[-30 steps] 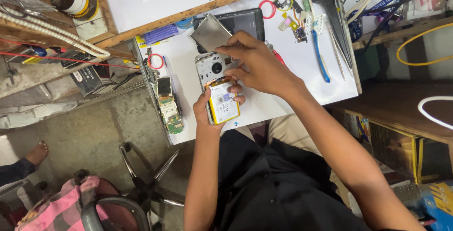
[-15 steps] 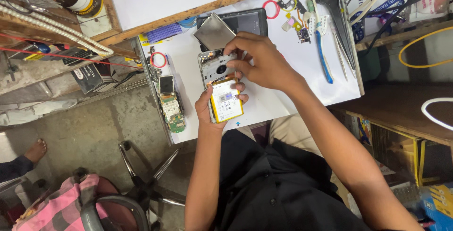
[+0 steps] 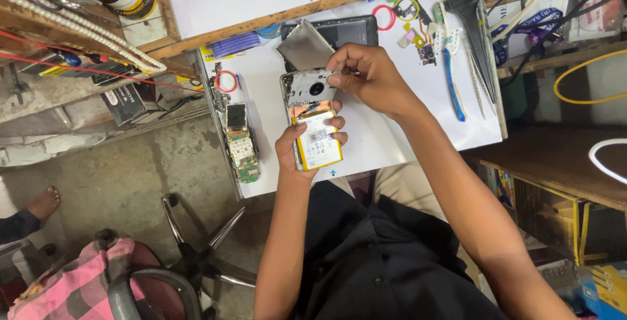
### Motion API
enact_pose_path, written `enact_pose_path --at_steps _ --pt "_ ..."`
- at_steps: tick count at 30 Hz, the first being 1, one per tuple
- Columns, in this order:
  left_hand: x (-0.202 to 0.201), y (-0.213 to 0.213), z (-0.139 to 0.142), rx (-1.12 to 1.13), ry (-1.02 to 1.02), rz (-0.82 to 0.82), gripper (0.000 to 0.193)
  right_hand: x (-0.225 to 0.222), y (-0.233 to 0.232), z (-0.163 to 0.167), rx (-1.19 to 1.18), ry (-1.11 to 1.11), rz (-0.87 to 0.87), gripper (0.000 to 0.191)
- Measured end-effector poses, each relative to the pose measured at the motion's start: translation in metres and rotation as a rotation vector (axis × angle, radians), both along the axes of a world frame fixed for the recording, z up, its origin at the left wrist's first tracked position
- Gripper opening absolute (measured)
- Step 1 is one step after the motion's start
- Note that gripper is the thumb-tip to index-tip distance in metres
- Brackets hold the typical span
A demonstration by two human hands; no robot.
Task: The person uses a screwdriver to remove screws from the back of a smartphone, then removes the back cover and battery. They continue to detach internal components using tweezers and place parts on the workbench.
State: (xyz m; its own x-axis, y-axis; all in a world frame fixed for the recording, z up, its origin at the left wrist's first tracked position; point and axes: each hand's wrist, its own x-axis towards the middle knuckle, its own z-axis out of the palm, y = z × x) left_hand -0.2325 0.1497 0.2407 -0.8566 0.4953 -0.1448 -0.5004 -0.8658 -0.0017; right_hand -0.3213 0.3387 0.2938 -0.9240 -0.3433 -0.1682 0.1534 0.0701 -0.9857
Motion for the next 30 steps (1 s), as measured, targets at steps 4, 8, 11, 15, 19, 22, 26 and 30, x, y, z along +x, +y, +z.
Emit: enact_pose_path --at_steps 4,8,11,15,19,22,26,30 --pt "0.000 -0.001 0.000 0.002 -0.012 0.010 0.068 0.001 -0.001 -0.002 -0.081 -0.041 0.006 0.012" --pt "-0.001 -0.001 0.000 0.007 -0.009 0.009 0.066 0.002 -0.001 -0.005 -0.156 -0.099 -0.033 0.012" --pt "0.000 -0.002 0.000 0.001 -0.016 0.007 0.067 0.004 -0.002 -0.009 -0.289 -0.147 -0.092 0.011" --pt "-0.001 -0.003 0.001 0.008 0.003 0.017 0.069 0.005 0.000 -0.015 -0.422 -0.233 -0.187 0.008" --pt "-0.002 -0.003 0.001 0.045 0.015 0.025 0.071 0.005 0.008 -0.024 -0.608 -0.378 -0.281 0.008" --pt "-0.002 -0.004 0.001 0.062 0.016 0.028 0.072 0.004 0.014 -0.032 -0.935 -0.445 -0.297 0.008" --pt "-0.003 -0.004 0.001 0.051 0.017 0.034 0.072 0.003 0.027 -0.038 -1.148 -0.594 -0.283 0.015" --pt "-0.002 -0.005 0.002 0.055 0.023 0.045 0.072 -0.001 0.028 -0.036 -0.966 -0.462 -0.374 0.003"
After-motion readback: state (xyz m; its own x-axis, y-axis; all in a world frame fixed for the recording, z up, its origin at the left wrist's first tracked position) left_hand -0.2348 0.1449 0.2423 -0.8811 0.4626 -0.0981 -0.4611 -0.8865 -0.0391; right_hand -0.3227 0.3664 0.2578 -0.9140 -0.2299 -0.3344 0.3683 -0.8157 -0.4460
